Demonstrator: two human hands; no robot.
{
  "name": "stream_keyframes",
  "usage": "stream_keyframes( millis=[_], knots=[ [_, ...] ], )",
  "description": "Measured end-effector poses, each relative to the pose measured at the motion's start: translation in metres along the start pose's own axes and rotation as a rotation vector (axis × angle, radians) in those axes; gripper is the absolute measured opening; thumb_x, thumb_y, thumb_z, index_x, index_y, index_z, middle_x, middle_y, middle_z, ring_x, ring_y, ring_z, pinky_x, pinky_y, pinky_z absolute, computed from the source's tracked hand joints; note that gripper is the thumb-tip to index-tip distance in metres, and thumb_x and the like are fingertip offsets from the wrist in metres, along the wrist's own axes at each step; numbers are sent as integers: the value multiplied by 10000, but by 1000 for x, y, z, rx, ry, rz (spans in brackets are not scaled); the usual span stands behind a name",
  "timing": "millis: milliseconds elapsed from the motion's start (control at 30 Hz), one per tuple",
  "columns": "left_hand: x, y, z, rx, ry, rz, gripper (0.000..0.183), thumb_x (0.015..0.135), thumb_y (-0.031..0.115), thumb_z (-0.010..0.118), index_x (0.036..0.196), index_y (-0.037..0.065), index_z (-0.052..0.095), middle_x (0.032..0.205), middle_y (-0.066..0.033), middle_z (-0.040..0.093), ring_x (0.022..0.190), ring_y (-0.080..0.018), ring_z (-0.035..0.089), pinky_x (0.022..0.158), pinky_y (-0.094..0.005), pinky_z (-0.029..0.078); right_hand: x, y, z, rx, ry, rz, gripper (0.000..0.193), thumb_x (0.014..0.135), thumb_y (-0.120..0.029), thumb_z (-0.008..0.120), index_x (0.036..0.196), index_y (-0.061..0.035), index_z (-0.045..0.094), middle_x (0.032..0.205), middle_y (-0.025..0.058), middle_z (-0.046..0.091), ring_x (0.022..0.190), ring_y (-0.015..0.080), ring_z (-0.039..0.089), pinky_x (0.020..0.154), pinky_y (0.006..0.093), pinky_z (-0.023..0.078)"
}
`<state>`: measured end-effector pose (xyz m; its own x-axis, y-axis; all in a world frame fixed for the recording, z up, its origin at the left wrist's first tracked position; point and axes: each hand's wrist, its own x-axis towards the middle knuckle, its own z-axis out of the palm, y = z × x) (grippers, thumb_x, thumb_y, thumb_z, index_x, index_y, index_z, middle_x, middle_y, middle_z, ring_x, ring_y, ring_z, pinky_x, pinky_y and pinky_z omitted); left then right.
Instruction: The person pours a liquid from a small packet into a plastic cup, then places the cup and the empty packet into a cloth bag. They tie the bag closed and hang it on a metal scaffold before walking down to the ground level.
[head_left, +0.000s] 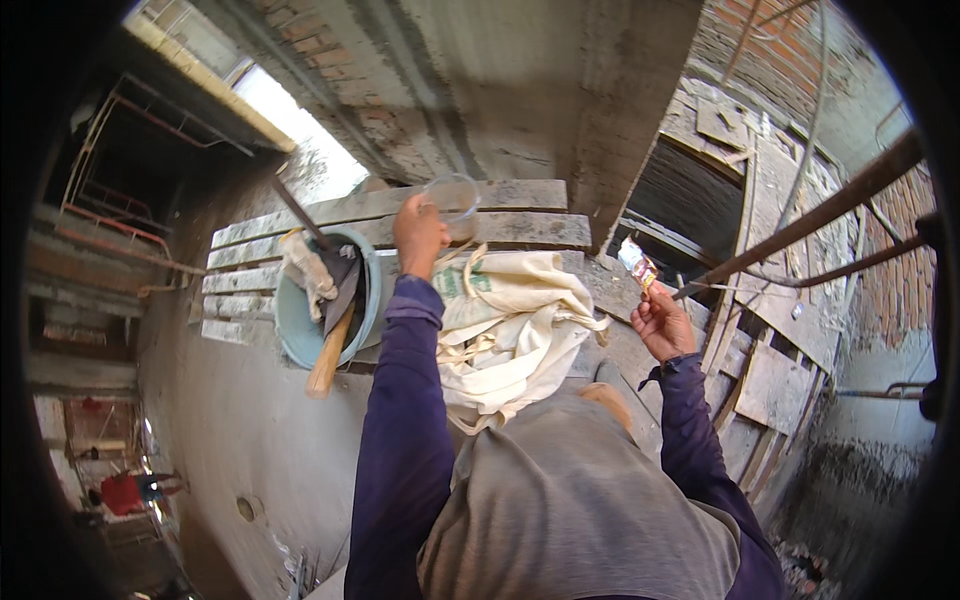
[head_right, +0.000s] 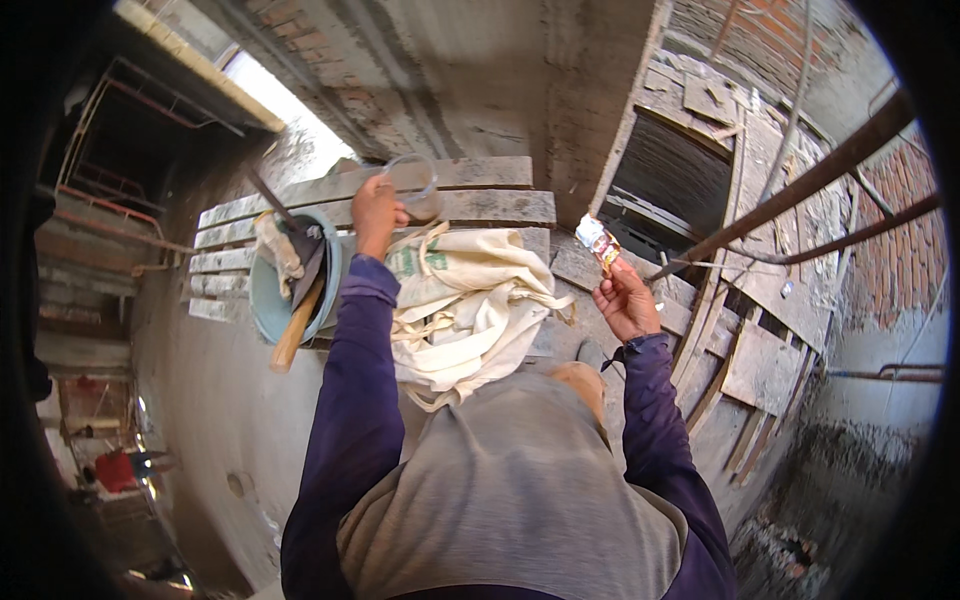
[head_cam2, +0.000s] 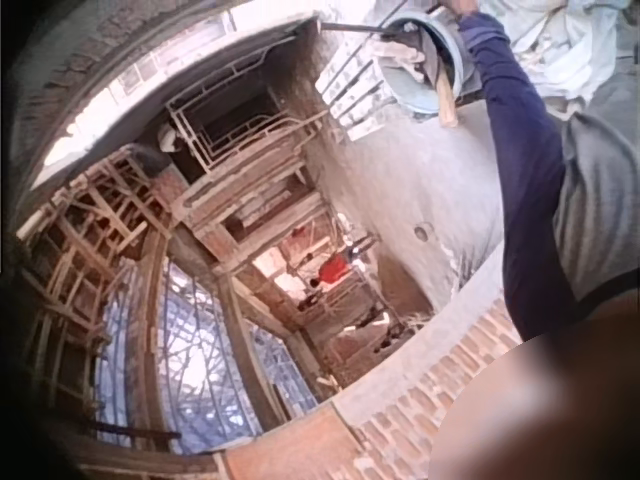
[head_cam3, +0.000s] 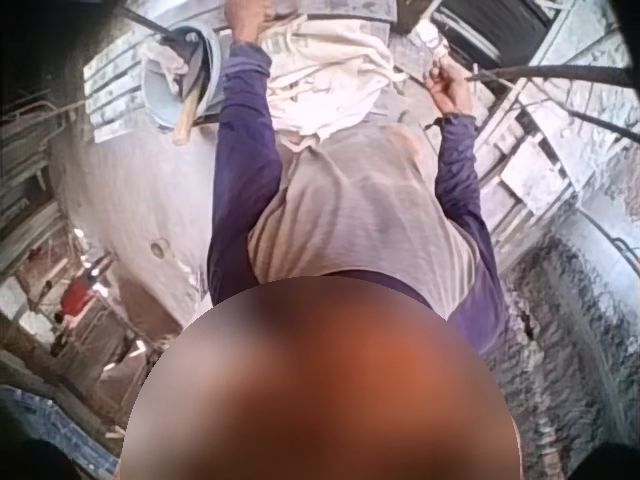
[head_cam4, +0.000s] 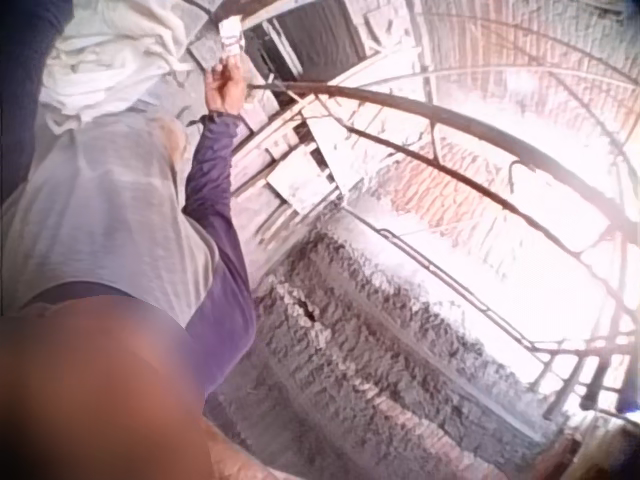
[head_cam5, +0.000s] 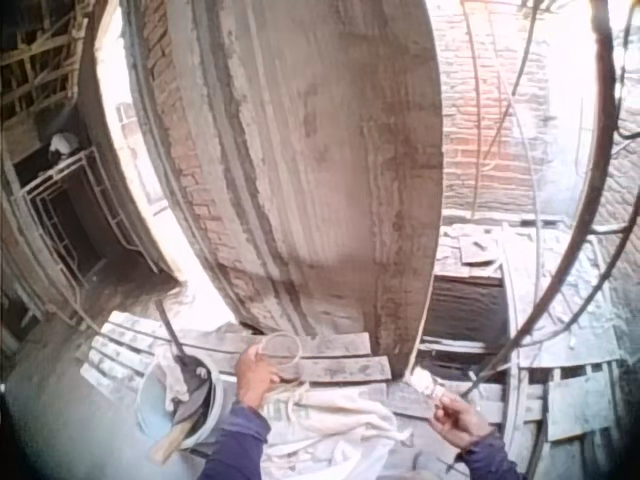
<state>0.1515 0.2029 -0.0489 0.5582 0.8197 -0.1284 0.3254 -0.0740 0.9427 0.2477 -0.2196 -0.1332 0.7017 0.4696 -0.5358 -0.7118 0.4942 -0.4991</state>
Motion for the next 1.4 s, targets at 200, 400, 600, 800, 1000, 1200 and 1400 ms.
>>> stream_keyframes(
  millis=[200,400,600,800,1000,1200,1400],
  knots=[
    [-5,-6,-6,52,11,-7,398,980,231,584,1296,-4,642,761,-115,693,512,-158,641,490,-316,524,-8,6,-17,36,-41,21,350,1002,-154,687,1343,-106,619,899,-28,671,756,97,656,800,347,604],
    [-7,-4,-3,61,14,2,446,949,292,638,1272,-16,652,772,-121,702,511,-163,645,503,-319,528,-5,7,-5,-97,0,-8,292,1023,-163,658,1309,-110,626,922,-28,671,766,79,660,766,311,607],
    [-11,4,-1,113,22,-4,575,940,353,671,1344,-51,601,776,-140,701,529,-185,670,511,-329,541,37,14,27,-258,-78,-46,196,1035,-171,640,1224,-123,625,949,-27,685,768,66,661,727,274,592],
    [-37,14,-18,179,211,16,591,943,429,705,1307,-30,630,770,-126,688,558,-167,660,511,-303,536,53,29,74,-735,-19,-131,500,991,-292,712,1409,-50,581,1050,75,723,841,158,667,743,319,570],
    [-119,28,-50,424,-79,374,380,960,347,688,1048,-20,734,803,-176,700,749,-246,720,738,-364,539,-18,42,109,-1436,-430,-985,242,946,-218,713,1092,-28,740,978,163,706,895,312,673,787,395,551],
    [-172,8,-52,783,-607,185,253,940,195,666,1062,-15,734,928,-211,722,950,-395,711,849,-448,539,-9,90,162,-1850,-834,-670,327,926,-171,659,1229,-51,678,1017,194,708,932,381,687,785,468,549],
    [-183,-10,-63,793,-224,334,572,891,97,682,1433,-4,531,1343,-222,593,1216,-422,596,1015,-469,496,17,91,175,-1795,-699,-838,560,870,-56,651,1419,-78,545,1287,210,643,1054,399,680,897,469,555]
  ],
)
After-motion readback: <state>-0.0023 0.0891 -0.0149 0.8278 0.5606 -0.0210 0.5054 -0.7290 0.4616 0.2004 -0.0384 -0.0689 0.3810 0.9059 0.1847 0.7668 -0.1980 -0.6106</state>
